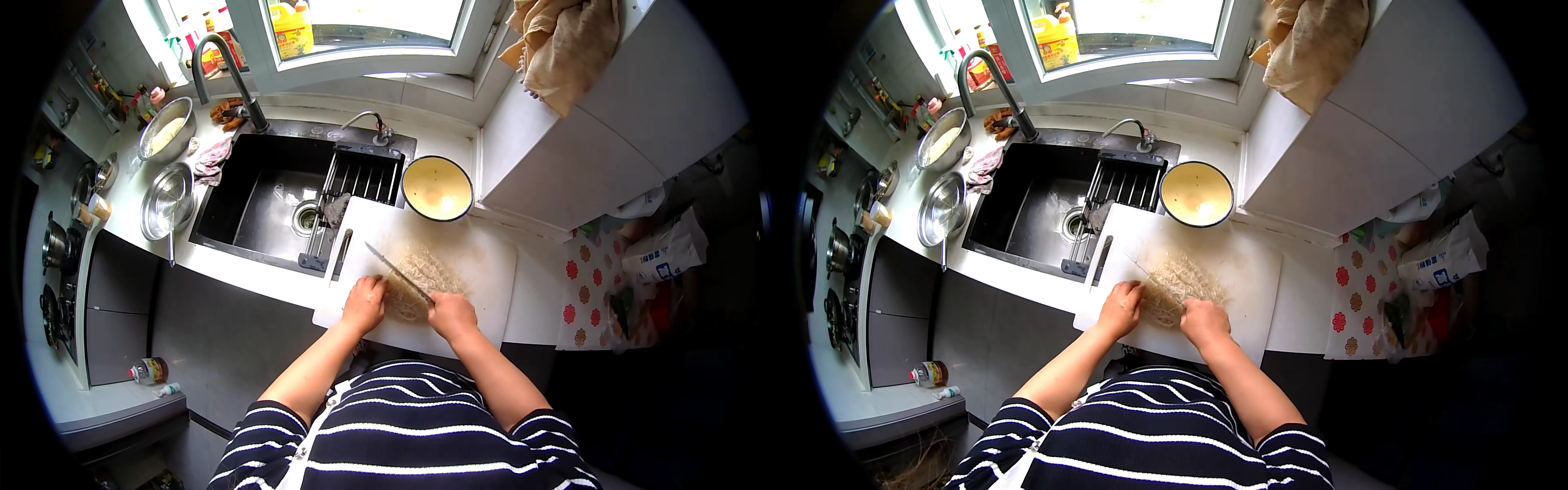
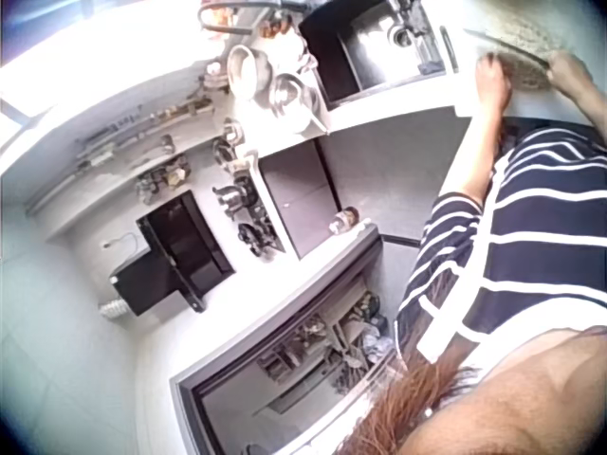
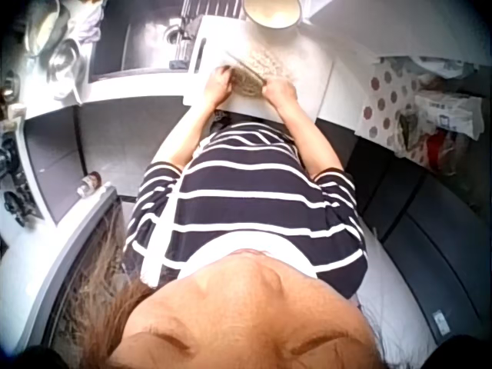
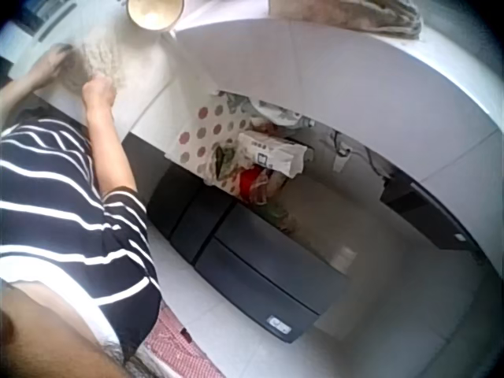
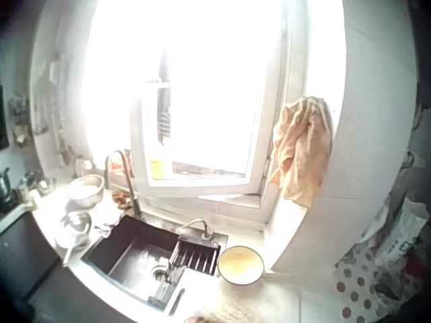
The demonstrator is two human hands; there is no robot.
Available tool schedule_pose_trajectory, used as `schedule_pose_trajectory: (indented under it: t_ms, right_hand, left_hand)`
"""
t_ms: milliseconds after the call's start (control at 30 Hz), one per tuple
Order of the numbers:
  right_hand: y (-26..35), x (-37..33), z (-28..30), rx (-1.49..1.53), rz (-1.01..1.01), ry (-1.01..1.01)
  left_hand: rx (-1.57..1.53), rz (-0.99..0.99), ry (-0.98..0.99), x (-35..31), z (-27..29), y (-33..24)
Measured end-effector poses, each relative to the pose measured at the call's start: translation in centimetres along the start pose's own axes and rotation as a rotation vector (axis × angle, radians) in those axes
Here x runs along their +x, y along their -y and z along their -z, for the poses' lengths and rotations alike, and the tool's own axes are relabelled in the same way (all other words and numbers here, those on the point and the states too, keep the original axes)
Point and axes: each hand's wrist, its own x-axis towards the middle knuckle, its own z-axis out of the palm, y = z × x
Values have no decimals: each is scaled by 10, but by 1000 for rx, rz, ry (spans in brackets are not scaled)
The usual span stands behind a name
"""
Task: The person cuts a pile of noodles on a white cutting board using a cleaver, occasionally moving the noodles by hand.
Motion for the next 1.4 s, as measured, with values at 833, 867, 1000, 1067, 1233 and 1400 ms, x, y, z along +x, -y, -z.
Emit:
schedule_pose_trajectory:
  t_ms: [833, 867, 1000, 1067, 1233, 1400]
  right_hand:
    - [-3, 2, -7, 48, -2, -8]
    - [-4, 2, -11, 48, 2, -5]
    - [-3, 4, -13, 13, -23, 4]
    - [-6, 6, -15, 16, 4, -18]
    - [-1, 4, -6, 24, 7, 33]
    - [-4, 5, -18, 2, 32, 2]
  left_hand:
    - [-29, 21, -16, 1, 8, -1]
    - [-27, 15, -19, 0, 8, 0]
    - [-29, 10, -16, -1, 8, 1]
    - [-32, 10, -13, 0, 8, 0]
    - [-16, 38, -19, -4, 11, 1]
    - [13, 69, -27, -9, 13, 5]
